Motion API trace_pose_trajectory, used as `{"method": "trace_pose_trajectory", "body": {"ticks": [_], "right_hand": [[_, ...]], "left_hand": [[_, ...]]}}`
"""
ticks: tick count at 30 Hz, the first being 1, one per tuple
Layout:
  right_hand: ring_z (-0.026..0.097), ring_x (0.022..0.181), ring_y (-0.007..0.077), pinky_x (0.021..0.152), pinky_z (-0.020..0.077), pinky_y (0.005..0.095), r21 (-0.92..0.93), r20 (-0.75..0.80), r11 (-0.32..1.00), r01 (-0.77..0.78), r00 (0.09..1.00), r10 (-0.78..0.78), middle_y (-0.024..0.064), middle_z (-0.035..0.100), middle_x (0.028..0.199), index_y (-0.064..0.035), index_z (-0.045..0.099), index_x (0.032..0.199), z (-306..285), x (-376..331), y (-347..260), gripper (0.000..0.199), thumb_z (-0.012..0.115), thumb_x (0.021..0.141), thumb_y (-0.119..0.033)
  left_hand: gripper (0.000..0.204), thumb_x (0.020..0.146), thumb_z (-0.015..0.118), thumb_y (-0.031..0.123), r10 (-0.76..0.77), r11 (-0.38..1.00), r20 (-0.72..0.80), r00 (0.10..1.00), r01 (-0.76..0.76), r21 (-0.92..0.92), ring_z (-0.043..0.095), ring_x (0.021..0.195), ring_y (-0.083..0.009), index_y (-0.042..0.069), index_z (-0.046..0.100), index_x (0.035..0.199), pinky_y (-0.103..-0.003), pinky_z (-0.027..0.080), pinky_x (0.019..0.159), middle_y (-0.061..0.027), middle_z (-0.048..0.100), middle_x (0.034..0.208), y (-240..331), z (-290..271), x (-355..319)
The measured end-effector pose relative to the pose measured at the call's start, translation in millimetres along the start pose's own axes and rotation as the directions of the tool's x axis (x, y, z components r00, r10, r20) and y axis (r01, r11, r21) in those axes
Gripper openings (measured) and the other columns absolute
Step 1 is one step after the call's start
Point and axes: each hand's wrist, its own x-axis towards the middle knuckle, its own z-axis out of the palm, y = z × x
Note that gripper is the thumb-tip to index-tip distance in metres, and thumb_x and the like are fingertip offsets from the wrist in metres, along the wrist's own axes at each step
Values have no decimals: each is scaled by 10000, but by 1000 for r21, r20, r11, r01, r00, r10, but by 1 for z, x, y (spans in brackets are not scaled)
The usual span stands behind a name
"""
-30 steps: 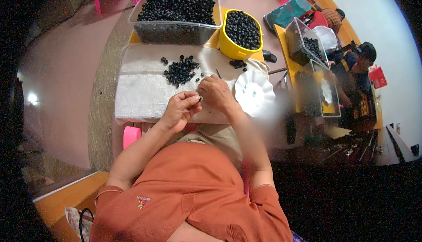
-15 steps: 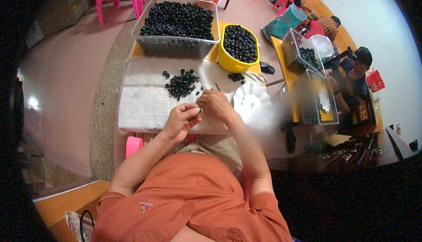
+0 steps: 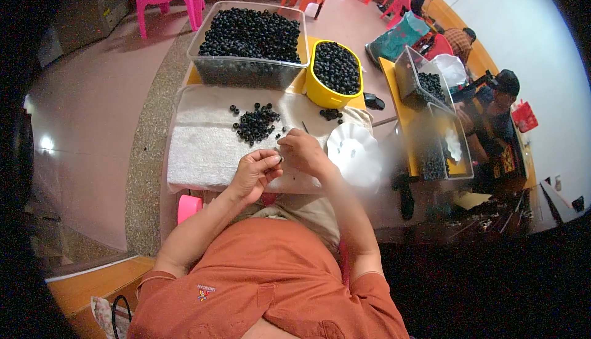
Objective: Sorting small black rubber components into a paper plate on a workbench.
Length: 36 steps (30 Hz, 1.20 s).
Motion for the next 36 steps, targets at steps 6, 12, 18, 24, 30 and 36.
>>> {"method": "trace_pose_trajectory", "body": {"ticks": [6, 12, 18, 24, 30, 36], "right_hand": [[628, 797, 142, 725, 508, 268, 517, -63, 827, -221, 954, 294, 64, 668, 874, -12, 666, 992, -5, -8, -2, 127, 655, 865, -19], [626, 781, 102, 713, 517, 232, 794, -29, 550, -259, 887, 460, 33, 672, 841, 32, 659, 971, -7, -18, 8, 127, 677, 847, 13], [634, 769, 107, 728, 533, 240, 818, -97, 551, -168, 903, 419, 61, 668, 875, 39, 667, 914, -8, -17, 0, 108, 695, 810, 45], [637, 797, 106, 731, 540, 244, 781, -89, 599, -179, 917, 390, 52, 658, 873, 24, 668, 881, -4, -17, 0, 122, 705, 785, 90], [628, 810, 95, 725, 529, 231, 785, -29, 580, -219, 921, 388, 43, 662, 873, 23, 668, 874, -5, -15, -5, 124, 720, 780, 85], [641, 795, 101, 717, 539, 230, 736, -67, 661, -149, 955, 290, 40, 668, 878, 23, 679, 929, -4, -20, -2, 154, 730, 788, 59]], "left_hand": [[103, 877, 680, 68, 15, 1000, 3, 1000, -15, -6, 644, 763, -119, 45, 648, 973, -257, 573, 714, -31, 663, 876, 1, -1, 0], [92, 879, 678, 72, 3, 1000, -19, 1000, -3, 5, 650, 749, -127, 61, 653, 968, -261, 573, 708, -30, 671, 868, 0, 1, 0], [91, 880, 678, 72, 5, 1000, -20, 1000, -5, 5, 650, 744, -124, 63, 657, 967, -258, 571, 707, -30, 674, 871, -2, -2, 1], [92, 882, 677, 75, 2, 1000, -22, 1000, -2, 1, 647, 744, -119, 59, 655, 970, -254, 570, 712, -27, 670, 871, 0, 0, 1], [106, 875, 681, 63, 10, 1000, -12, 1000, -10, -5, 648, 756, -114, 44, 648, 974, -245, 572, 715, -32, 668, 885, 2, -1, 1], [115, 867, 688, 51, 13, 1000, 1, 1000, -13, 3, 649, 775, -115, 28, 644, 971, -240, 574, 718, -43, 669, 901, 2, 1, -2]]}}
